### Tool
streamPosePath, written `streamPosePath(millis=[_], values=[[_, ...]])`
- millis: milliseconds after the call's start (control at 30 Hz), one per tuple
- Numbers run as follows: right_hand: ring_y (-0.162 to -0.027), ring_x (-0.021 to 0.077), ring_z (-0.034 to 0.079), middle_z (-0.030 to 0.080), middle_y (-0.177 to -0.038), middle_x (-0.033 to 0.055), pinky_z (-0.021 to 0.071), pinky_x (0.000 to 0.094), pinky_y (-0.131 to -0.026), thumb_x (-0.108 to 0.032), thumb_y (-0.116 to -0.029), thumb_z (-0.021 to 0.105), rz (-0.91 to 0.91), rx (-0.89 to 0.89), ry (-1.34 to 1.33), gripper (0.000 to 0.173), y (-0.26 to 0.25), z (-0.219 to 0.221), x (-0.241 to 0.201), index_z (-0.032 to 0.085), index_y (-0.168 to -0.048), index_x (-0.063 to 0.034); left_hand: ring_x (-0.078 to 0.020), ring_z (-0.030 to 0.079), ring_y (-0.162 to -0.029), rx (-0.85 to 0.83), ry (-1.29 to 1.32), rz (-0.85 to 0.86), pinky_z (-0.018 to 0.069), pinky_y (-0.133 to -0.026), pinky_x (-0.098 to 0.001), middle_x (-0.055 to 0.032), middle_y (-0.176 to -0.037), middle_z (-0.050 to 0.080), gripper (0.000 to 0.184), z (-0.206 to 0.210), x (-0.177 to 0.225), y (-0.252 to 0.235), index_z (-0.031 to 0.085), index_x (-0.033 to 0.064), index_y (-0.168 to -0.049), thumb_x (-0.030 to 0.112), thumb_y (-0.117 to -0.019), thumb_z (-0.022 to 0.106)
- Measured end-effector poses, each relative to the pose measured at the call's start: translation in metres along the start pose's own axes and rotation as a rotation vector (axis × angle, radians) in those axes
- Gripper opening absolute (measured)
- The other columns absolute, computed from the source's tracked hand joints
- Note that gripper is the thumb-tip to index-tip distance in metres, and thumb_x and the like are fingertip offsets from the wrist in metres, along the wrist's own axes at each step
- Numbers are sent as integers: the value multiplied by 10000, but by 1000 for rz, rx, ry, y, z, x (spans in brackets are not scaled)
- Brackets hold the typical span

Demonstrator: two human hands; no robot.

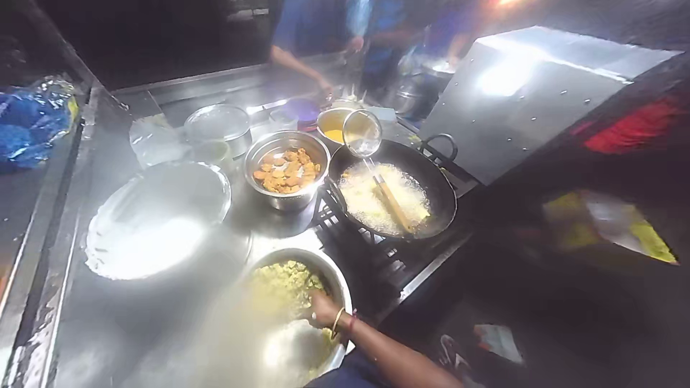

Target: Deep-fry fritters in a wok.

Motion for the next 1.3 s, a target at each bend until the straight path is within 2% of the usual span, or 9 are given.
streamPosePath(millis=[133, 400, 600, 767, 933, 1067, 1133, 1200, 1300], values=[[-1217, 387, 618, 606, -1330, 278, 477, 572, -1060, -315, -929, 746, -16, -35, 129, 689, 2, 1, -2, 460, -1475, -7, -152, 633, -1221, -6, -34, -7, 499, -1078, -405, -15, -1250, 688, 661, 1, -7, -3, 484, 85, -1380, 631, -1024, 375], [-991, 298, 712, 656, -1215, 237, 585, 486, -898, -108, -926, 713, 22, -196, -125, 772, -7, 28, 12, 268, -1552, -22, 6, 591, -1173, 29, -137, 18, 473, -1032, -232, 25, -1171, 645, 617, 29, 24, 4, 442, -47, -1263, 530, -1070, 341], [-509, 61, 451, 520, -696, -27, 406, 236, -484, -368, -1094, 452, 179, -100, -443, 347, 0, 21, 5, 607, -1101, -57, -112, 691, -1083, 197, -39, 7, 567, -973, -362, 25, -1103, 713, 570, 19, 5, 8, 493, 77, -1277, 584, -1045, 379], [-864, 169, 703, 706, -1015, 95, 605, 365, -789, -57, -1041, 496, 110, -125, -651, 226, 6, 14, -4, 591, -1226, 32, -82, 685, -1090, 160, 1, 25, 577, -951, -324, 38, -1148, 708, 591, 13, -7, 9, 481, 78, -1328, 585, -1036, 398], [-529, 83, 516, 541, -684, 1, 465, 254, -496, -310, -1100, 453, 102, 173, -613, 313, 8, 11, -6, 576, -1019, -34, -57, 700, -1059, 212, -52, -70, 588, -953, -311, 70, -1099, 730, 547, 41, 11, 12, 480, 61, -1300, 517, -1081, 271], [-835, 225, 590, 619, -932, 171, 518, 425, -794, -252, -1076, 498, -6, 268, -288, 387, 11, -1, -20, 633, -1087, 110, 13, 634, -1096, 254, -180, -87, 541, -962, -230, -6, -1185, 647, 583, 60, 20, 11, 368, -89, -1367, 387, -1110, 150], [-644, 134, 539, 542, -705, 42, 484, 355, -639, -301, -1065, 480, -128, 252, -155, 401, 13, 0, -32, 625, -849, 4, 34, 600, -1132, 263, -265, -110, 517, -975, -203, -31, -1237, 619, 596, 64, 19, 10, 370, -99, -1385, 382, -1109, 153], [-755, 121, 617, 645, -844, 62, 536, 351, -725, -271, -1048, 480, -256, 160, -145, 339, 24, 4, -49, 678, -1039, 4, -6, 533, -1225, 207, -375, -197, 461, -1041, -221, -132, -1363, 534, 647, 71, 18, 10, 326, -123, -1446, 388, -1105, 122], [-1268, 160, 591, 617, -1376, 187, 462, 342, -1109, -209, -1035, 426, -464, 20, -191, 471, 49, 21, -75, 547, -1407, 53, -151, 524, -1306, 114, -522, -284, 427, -1099, -324, -270, -1437, 502, 660, 87, 17, 7, 367, -129, -1468, 386, -1101, 179]])
Point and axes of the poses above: each hand's wrist, its own y-axis away from the middle knuckle, its own z-axis out of the palm, x = y × z, the point moved 4 cm from there along -y, towards the middle knuckle
